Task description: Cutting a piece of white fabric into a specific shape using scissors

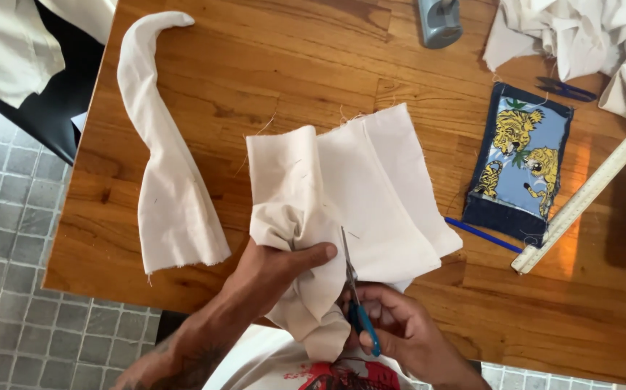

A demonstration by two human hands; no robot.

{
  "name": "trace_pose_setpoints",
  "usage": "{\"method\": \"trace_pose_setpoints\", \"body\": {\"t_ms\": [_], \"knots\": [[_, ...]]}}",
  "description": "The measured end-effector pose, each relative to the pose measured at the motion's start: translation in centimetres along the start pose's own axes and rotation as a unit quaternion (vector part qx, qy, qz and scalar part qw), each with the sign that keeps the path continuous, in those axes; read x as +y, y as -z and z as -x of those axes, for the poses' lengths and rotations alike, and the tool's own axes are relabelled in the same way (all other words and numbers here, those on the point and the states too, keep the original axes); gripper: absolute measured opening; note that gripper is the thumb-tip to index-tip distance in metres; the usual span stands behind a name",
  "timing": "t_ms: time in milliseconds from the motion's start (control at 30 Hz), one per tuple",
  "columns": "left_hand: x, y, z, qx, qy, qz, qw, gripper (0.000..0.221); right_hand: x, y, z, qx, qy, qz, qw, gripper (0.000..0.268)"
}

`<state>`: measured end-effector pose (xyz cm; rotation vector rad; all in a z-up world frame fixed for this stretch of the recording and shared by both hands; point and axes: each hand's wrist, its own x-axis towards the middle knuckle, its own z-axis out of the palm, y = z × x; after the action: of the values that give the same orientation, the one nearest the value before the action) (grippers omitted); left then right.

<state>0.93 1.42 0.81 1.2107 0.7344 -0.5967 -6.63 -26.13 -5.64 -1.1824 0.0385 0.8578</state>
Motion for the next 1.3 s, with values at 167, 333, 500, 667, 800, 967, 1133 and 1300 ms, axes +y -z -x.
{"method": "trace_pose_setpoints", "body": {"t_ms": [167, 333, 500, 667, 800, 967, 1133, 1300], "knots": [[-0.2, 0.3, 0.0, -0.006, 0.016, 0.003, 1.000, 0.053, 1.9, 1.2, -0.3, 0.001, 0.012, -0.016, 1.000, 0.068], [1.0, 0.7, 0.6, 0.002, 0.053, -0.035, 0.998, 0.056, 1.3, 0.0, -0.7, -0.006, 0.041, -0.010, 0.999, 0.069], [0.1, 1.5, -0.3, -0.034, 0.006, -0.009, 0.999, 0.044, 1.6, 0.9, -0.6, -0.002, 0.024, 0.007, 1.000, 0.069], [1.3, 1.6, 0.1, -0.034, 0.041, -0.043, 0.998, 0.045, 1.0, 0.6, -0.9, -0.009, 0.026, 0.000, 1.000, 0.068], [0.7, 2.0, 0.0, -0.052, 0.039, -0.001, 0.998, 0.042, 0.3, 0.4, -0.9, -0.007, 0.018, 0.000, 1.000, 0.068], [0.2, 2.3, -0.3, -0.050, 0.036, 0.027, 0.998, 0.053, 1.6, 1.4, -0.5, 0.012, 0.007, 0.019, 1.000, 0.066], [0.4, 2.9, 0.3, -0.118, 0.017, -0.097, 0.988, 0.113, 0.4, 0.7, -0.6, -0.001, -0.021, 0.027, 0.999, 0.061], [1.4, 1.5, 1.1, 0.051, 0.060, 0.042, 0.996, 0.046, 0.1, -0.2, -0.7, -0.013, 0.013, 0.040, 0.999, 0.062]]}}
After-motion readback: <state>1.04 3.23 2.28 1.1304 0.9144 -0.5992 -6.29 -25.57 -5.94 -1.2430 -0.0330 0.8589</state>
